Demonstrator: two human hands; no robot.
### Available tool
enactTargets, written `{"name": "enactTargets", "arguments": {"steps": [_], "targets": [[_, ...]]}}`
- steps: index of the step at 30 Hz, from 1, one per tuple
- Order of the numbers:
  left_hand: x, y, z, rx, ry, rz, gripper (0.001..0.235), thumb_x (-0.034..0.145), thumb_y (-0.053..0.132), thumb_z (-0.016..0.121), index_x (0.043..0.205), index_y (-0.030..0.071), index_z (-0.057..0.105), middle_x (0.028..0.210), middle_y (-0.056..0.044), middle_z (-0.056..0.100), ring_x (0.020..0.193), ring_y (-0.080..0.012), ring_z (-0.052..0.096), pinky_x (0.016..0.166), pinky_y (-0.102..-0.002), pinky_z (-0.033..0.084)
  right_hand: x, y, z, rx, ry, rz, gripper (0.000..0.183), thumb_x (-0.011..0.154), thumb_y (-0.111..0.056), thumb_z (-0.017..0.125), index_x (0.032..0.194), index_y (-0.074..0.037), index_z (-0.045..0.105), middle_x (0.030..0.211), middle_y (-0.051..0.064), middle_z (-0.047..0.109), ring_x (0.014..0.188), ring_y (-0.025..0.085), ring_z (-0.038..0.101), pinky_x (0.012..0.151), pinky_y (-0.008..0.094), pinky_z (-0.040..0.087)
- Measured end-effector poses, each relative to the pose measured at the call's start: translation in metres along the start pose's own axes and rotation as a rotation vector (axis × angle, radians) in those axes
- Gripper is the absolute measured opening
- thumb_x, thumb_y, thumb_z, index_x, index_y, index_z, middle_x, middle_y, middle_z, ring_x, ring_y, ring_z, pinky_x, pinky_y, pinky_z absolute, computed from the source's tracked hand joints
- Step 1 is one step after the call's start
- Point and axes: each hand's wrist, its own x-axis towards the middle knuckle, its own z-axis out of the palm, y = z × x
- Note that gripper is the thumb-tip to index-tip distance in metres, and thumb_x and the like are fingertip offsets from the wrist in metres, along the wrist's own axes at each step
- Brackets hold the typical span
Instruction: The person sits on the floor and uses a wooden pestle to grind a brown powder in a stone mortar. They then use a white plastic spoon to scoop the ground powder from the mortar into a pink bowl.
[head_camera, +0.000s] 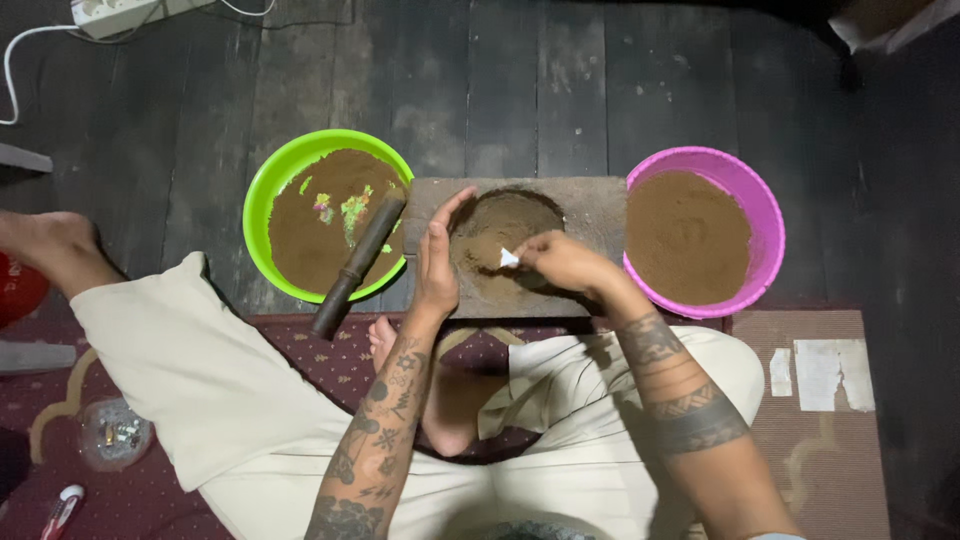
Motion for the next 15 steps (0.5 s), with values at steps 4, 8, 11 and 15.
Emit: {"name": "enactTargets", "arguments": {"steps": [4,8,11,15], "targets": [[0.0,-0.01,0.005,-0.01,0.01,-0.014,0.083,0.106,0.06,0.01,0.148,0.001,0.049,0.148,-0.026,0.05,0.142,-0.0432,0.041,0.121,-0.054,0.026,-0.033,-0.004,-0.022,0.078,0.009,-0.021,0.036,0.1,-0.03,0.055,0.115,-0.008,0.078,0.111,0.022,0.077,0.11,0.042,0.07,0.099,0.051,0.05],[-0.007,-0.006,0.015,-0.052,-0.016,-0.026,0.081,0.107,0.062,0.011,0.151,0.004,0.047,0.152,-0.024,0.047,0.145,-0.0419,0.038,0.122,-0.054,0.025,-0.035,0.01,-0.024,0.371,0.085,-0.053,0.027,0.097,-0.017,0.054,0.108,-0.005,0.077,0.075,0.005,0.057,0.069,0.015,0.05,0.064,0.028,0.039],[-0.013,-0.005,0.032,-0.154,-0.017,-0.07,0.085,0.104,0.063,0.009,0.15,-0.001,0.042,0.153,-0.029,0.043,0.146,-0.0475,0.034,0.123,-0.059,0.021,-0.048,0.005,-0.032,0.477,0.049,-0.052,0.024,0.095,-0.014,0.055,0.105,-0.006,0.076,0.056,-0.005,0.04,0.047,0.004,0.037,0.043,0.019,0.026],[-0.016,-0.006,0.052,-0.248,0.007,-0.06,0.084,0.106,0.062,0.012,0.153,-0.003,0.038,0.156,-0.03,0.038,0.15,-0.0503,0.025,0.124,-0.062,0.014,-0.046,0.02,-0.033,0.544,-0.014,-0.09,0.02,0.098,-0.014,0.054,0.103,-0.006,0.072,0.052,-0.008,0.036,0.042,0.002,0.034,0.039,0.018,0.022]]}}
